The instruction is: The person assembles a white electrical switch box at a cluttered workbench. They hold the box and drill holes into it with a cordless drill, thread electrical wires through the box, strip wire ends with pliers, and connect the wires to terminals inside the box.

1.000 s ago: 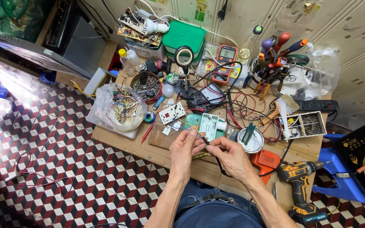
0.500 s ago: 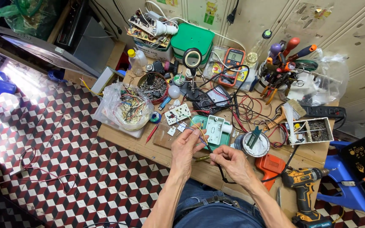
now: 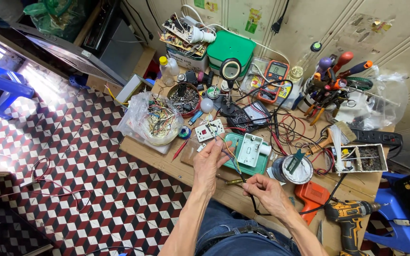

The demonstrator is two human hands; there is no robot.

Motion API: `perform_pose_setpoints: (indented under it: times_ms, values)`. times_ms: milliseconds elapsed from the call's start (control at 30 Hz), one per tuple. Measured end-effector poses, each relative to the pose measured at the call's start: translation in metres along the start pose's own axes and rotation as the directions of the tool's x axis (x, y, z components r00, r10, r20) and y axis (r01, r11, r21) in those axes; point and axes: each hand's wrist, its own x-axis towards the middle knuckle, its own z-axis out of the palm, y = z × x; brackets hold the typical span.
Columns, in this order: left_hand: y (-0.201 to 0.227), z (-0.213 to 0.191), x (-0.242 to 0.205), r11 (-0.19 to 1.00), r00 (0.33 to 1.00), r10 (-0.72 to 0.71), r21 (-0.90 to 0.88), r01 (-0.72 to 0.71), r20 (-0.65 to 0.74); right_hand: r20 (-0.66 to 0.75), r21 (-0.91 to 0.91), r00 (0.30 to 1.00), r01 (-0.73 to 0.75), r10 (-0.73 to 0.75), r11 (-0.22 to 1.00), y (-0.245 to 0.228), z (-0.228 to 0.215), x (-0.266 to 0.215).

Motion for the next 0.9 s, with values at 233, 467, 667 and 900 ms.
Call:
perform_pose_setpoints:
  times_ms: [233, 467, 667, 900]
  values:
    - [-0.004, -0.001, 0.004, 0.999, 1.0, -0.019, -0.034, 0.019, -0.003, 0.001, -0.02, 0.998, -0.069, 0.069, 0.997, -0.002, 0.005, -0.001]
    - [-0.006, 0.006, -0.009, 0.996, 0.996, -0.087, -0.011, 0.088, 0.032, -0.097, -0.127, 0.995, -0.021, 0.009, 0.992, -0.035, 0.019, -0.006]
    - [-0.007, 0.011, -0.012, 0.993, 0.993, -0.106, 0.059, 0.102, 0.059, -0.223, -0.072, 0.974, 0.023, -0.039, 0.997, -0.056, 0.019, 0.002]
    - [-0.011, 0.005, -0.01, 0.994, 0.997, -0.061, 0.091, 0.057, 0.05, -0.296, 0.172, 0.951, 0.144, -0.088, 0.974, -0.04, 0.013, 0.004]
